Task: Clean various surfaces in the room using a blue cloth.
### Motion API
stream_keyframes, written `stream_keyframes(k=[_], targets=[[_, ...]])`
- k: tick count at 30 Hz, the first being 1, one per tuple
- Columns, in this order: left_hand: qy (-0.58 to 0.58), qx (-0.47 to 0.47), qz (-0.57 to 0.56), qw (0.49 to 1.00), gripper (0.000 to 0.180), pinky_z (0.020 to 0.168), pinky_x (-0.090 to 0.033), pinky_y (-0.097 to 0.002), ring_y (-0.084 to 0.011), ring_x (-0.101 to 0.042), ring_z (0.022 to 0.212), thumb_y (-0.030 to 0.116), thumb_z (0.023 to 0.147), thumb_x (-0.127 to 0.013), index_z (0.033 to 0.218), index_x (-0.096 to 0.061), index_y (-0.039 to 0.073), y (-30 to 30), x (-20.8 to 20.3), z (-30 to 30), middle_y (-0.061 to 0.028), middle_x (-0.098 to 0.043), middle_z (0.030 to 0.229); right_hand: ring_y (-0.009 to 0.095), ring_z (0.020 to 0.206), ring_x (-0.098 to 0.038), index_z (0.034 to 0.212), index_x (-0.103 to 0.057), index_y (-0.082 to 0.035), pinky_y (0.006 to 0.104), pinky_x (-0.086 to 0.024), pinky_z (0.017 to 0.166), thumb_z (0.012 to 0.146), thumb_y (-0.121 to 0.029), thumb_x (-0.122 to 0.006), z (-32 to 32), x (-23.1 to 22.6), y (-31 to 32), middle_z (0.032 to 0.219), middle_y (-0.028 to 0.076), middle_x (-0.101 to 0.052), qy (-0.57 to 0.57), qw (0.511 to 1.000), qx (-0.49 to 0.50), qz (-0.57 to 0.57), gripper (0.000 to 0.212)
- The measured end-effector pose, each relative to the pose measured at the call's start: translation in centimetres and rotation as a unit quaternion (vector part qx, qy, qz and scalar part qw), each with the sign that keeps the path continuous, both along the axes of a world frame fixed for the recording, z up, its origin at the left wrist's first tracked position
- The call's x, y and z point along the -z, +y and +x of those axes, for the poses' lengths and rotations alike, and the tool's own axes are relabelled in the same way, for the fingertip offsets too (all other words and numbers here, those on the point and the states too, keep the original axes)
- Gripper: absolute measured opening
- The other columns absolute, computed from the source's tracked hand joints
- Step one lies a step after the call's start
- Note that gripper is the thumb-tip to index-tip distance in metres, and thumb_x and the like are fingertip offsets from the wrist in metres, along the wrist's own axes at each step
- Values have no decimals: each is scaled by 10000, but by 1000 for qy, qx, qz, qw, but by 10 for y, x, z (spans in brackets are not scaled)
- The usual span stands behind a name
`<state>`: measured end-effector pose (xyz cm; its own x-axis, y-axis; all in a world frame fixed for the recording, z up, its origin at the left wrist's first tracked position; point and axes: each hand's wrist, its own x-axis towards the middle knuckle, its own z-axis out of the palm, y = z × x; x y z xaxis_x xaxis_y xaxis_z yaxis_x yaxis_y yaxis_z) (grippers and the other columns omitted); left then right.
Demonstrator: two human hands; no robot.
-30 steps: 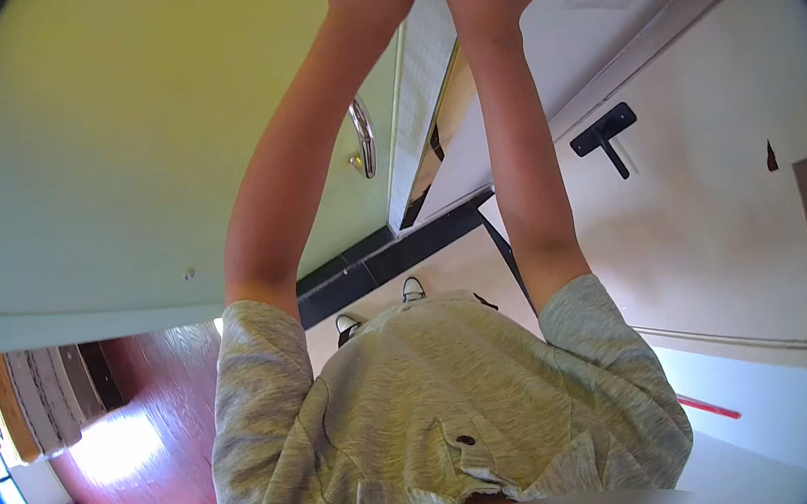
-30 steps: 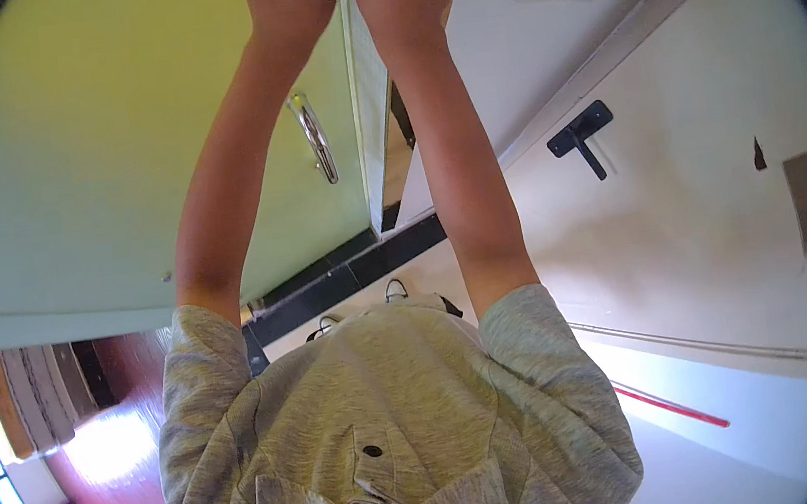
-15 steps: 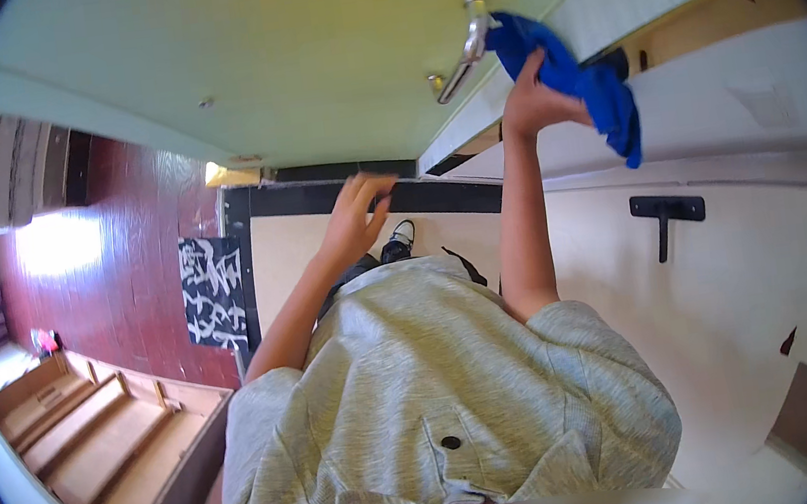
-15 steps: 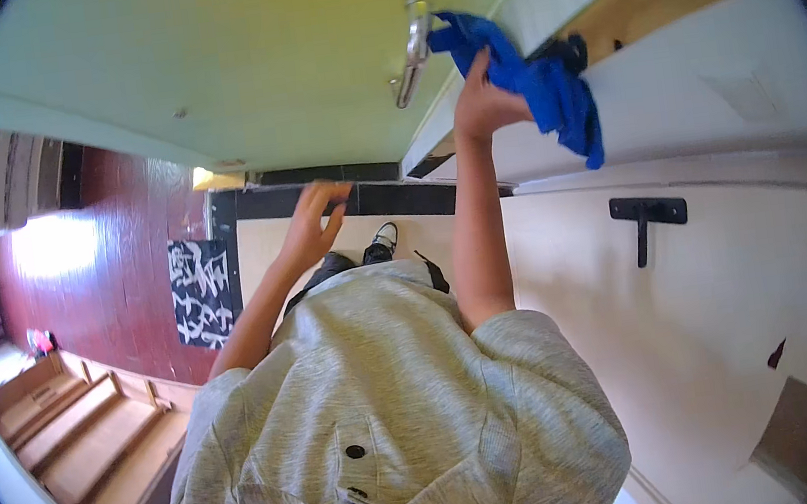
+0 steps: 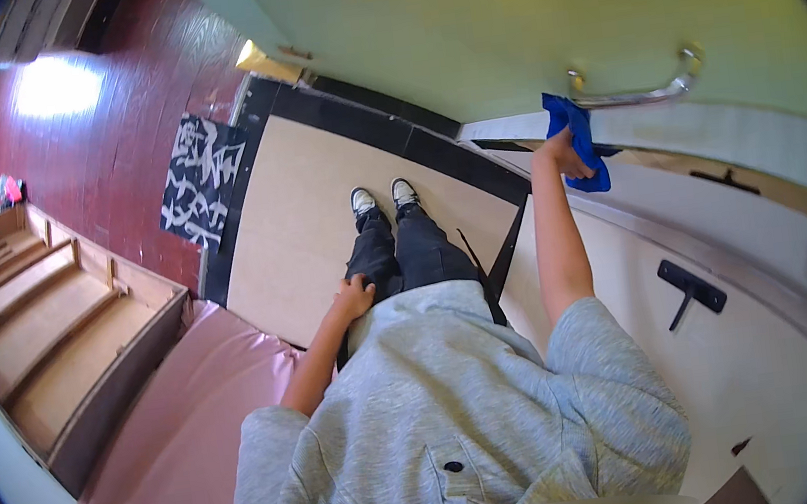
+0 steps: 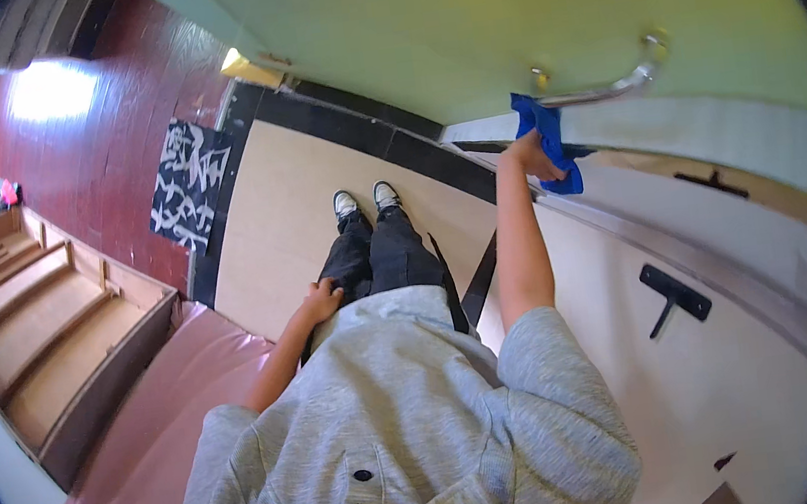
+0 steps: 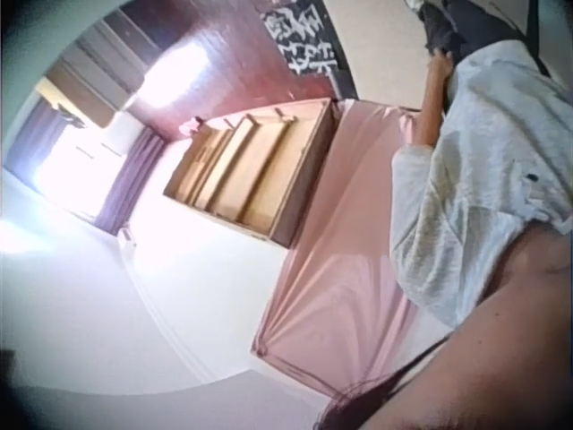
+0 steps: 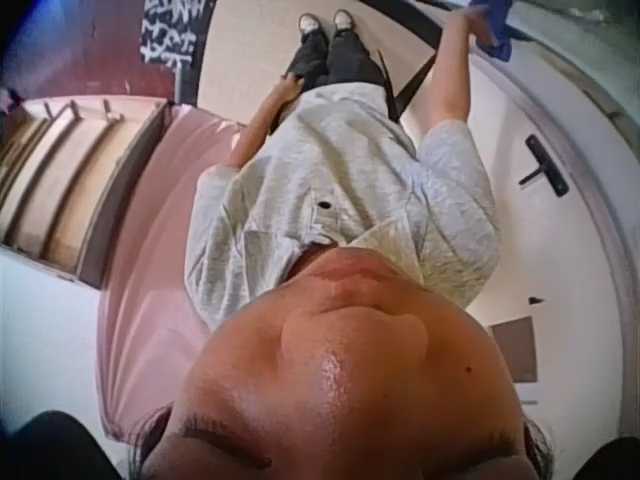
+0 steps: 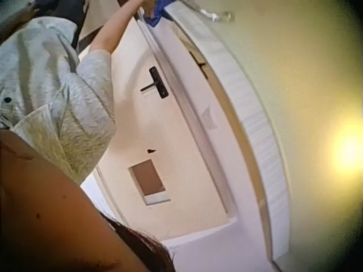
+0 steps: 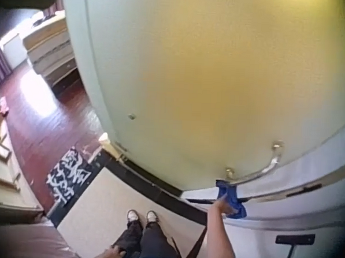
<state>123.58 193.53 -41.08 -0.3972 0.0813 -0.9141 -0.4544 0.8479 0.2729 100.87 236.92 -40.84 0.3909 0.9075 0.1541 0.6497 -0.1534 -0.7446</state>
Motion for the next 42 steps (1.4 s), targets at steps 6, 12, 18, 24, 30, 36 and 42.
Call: stream_keyframes(k=[6, 12, 18, 24, 30, 36, 42], targets=[[-36, 5, -81, 996, 628, 928, -353, -648, -496, -317, 1271, 471, 867, -498, 1429, -268, 315, 46, 27, 62, -234, -235, 1458, 419, 1202, -450, 1359, -182, -18, 429, -394, 1025, 642, -333, -817, 12, 89, 7, 1318, 328, -387, 44, 938, -36, -341, 1008], [107, -55, -132, 984, 718, 942, -317, -641, -475, -292, 1271, 388, 779, -598, 1426, -301, 300, 75, 35, 68, -281, -254, 1420, 261, 1218, -384, 1314, -408, -48, 589, -342, 932, 818, -445, -555, 27, 292, 27, 1364, 138, -358, -196, 875, -106, -430, 652], [194, -129, -121, 965, 670, 995, -276, -555, -450, -289, 1269, 308, 689, -666, 1322, -460, 228, 66, 74, 50, -306, -276, 1359, 239, 963, -538, 1174, -521, -105, 439, -480, 780, 733, -272, -708, 37, 432, 7, 1128, 57, -539, -69, 845, -4, -531, 507], [229, -158, -148, 949, 635, 1000, -300, -538, -448, -313, 1252, 258, 673, -681, 1270, -474, 196, 56, 87, 31, -291, -295, 1338, 254, 984, -590, 1192, -544, -50, 398, -484, 870, 674, -162, -800, 55, 502, -57, 1108, 105, -603, -147, 715, -528, -433, 588], [207, -171, -131, 954, 590, 993, -292, -538, -430, -308, 1267, 313, 727, -645, 1288, -489, 215, 60, 56, 35, -290, -314, 1338, 211, 1023, -561, 1235, -454, -2, 328, -443, 909, 696, -191, -798, 102, 370, -195, 1125, 112, -578, -72, 616, -675, -400, 666], [86, -404, -55, 909, 587, 1002, -310, -512, -374, -333, 1272, 381, 784, -600, 1303, -447, 153, 35, 93, 56, -238, -368, 1336, 193, 1089, -526, 1266, -447, -25, 335, -409, 956, 728, -176, -788, 95, 123, -299, 1173, 96, -544, 41, 452, -771, -446, 655], [78, -782, 380, 489, 614, 993, -358, -390, -241, -522, 1109, 353, 892, -454, 1431, -265, 125, -61, -29, -62, -116, -558, 1210, 198, 1096, -527, 1275, -407, -35, 335, -414, 956, 689, -201, -824, 70, -80, -338, 1185, 104, -542, 130, 347, -827, -423, 738]])
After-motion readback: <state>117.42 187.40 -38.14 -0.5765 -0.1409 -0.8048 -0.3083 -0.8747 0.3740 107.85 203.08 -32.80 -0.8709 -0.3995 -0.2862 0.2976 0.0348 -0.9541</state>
